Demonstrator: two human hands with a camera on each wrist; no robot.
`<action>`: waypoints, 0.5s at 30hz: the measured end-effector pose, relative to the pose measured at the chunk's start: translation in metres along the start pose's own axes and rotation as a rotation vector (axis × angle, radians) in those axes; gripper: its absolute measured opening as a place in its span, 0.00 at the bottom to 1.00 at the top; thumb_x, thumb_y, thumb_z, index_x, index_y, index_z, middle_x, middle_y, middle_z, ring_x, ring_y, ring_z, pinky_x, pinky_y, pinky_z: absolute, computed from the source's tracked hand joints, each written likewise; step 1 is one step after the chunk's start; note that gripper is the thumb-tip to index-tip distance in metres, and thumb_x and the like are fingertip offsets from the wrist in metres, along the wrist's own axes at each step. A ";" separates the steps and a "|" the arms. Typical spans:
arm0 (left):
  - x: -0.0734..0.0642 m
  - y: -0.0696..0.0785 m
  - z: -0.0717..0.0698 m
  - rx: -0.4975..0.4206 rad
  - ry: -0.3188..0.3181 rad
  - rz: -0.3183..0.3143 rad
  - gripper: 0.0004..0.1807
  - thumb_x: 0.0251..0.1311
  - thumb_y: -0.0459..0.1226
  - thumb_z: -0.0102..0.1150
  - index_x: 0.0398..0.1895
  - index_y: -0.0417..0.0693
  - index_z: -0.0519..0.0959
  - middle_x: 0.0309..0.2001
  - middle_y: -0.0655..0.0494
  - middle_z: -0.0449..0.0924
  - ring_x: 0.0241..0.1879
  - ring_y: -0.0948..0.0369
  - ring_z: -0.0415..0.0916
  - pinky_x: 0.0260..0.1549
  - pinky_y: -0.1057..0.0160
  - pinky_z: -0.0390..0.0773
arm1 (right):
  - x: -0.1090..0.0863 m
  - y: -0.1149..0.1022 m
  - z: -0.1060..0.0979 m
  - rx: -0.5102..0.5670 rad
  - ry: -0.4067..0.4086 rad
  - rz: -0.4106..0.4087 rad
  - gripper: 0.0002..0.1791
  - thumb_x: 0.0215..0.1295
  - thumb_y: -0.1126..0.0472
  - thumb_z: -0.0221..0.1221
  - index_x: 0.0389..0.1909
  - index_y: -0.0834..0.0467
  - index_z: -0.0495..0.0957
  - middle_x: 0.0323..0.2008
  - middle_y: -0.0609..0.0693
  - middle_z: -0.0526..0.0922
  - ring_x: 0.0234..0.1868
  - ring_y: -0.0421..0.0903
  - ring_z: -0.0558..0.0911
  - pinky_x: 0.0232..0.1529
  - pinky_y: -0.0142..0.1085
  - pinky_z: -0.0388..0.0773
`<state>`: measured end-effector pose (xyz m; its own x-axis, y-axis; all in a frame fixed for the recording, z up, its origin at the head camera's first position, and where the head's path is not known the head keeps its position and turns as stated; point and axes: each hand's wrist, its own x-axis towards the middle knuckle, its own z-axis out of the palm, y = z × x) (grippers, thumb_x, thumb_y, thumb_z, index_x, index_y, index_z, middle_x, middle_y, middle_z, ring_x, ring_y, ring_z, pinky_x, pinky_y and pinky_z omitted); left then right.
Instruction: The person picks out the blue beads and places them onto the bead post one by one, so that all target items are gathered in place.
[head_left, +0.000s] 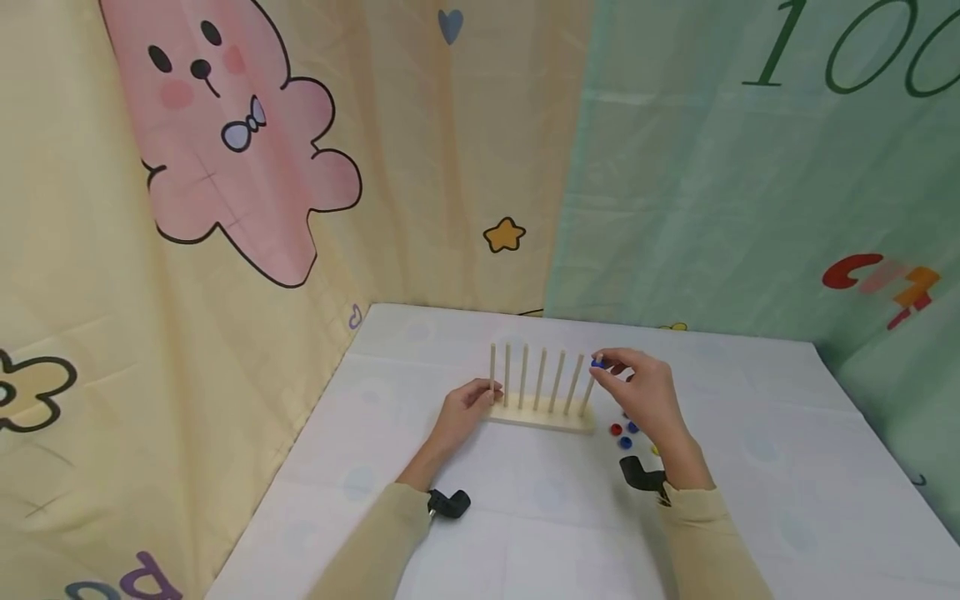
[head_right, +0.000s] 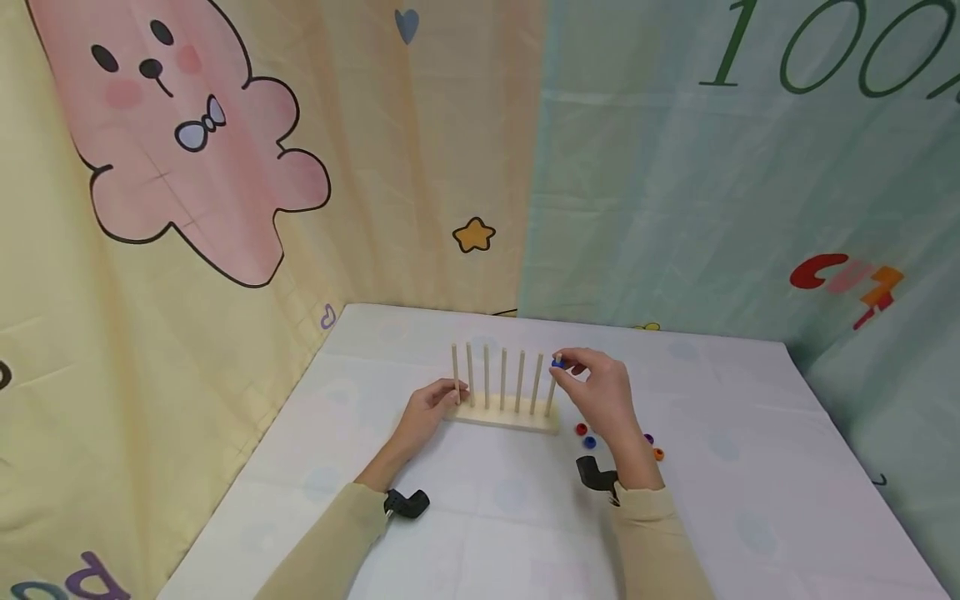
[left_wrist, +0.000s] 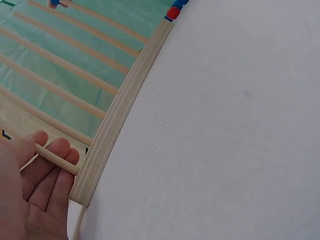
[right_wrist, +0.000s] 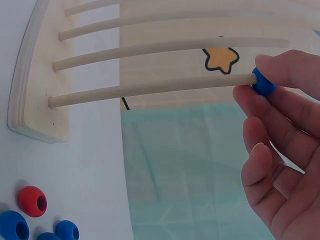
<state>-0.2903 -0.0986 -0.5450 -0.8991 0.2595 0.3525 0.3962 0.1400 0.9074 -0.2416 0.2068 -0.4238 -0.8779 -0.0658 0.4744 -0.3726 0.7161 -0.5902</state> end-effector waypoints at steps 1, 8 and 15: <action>0.000 0.000 0.000 0.002 0.000 -0.002 0.11 0.74 0.35 0.55 0.51 0.41 0.82 0.45 0.48 0.86 0.50 0.53 0.82 0.49 0.66 0.78 | 0.000 0.001 0.001 0.001 -0.008 0.005 0.13 0.65 0.55 0.69 0.48 0.55 0.86 0.39 0.47 0.86 0.39 0.44 0.81 0.34 0.40 0.78; -0.001 -0.001 0.001 0.004 -0.029 -0.038 0.11 0.74 0.36 0.54 0.51 0.42 0.82 0.46 0.52 0.86 0.50 0.57 0.82 0.49 0.66 0.77 | -0.003 0.012 0.004 -0.024 -0.034 0.025 0.13 0.64 0.54 0.69 0.47 0.54 0.86 0.38 0.47 0.86 0.39 0.43 0.81 0.36 0.40 0.79; 0.001 0.000 0.000 -0.003 -0.018 -0.034 0.10 0.74 0.35 0.55 0.51 0.42 0.82 0.46 0.52 0.86 0.51 0.57 0.82 0.49 0.66 0.77 | -0.001 0.013 0.005 -0.027 -0.085 0.042 0.12 0.64 0.55 0.70 0.45 0.54 0.86 0.36 0.47 0.85 0.39 0.46 0.81 0.39 0.44 0.79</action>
<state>-0.2912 -0.0984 -0.5448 -0.9086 0.2721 0.3168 0.3643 0.1459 0.9198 -0.2473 0.2128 -0.4346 -0.9153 -0.0932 0.3917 -0.3277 0.7378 -0.5902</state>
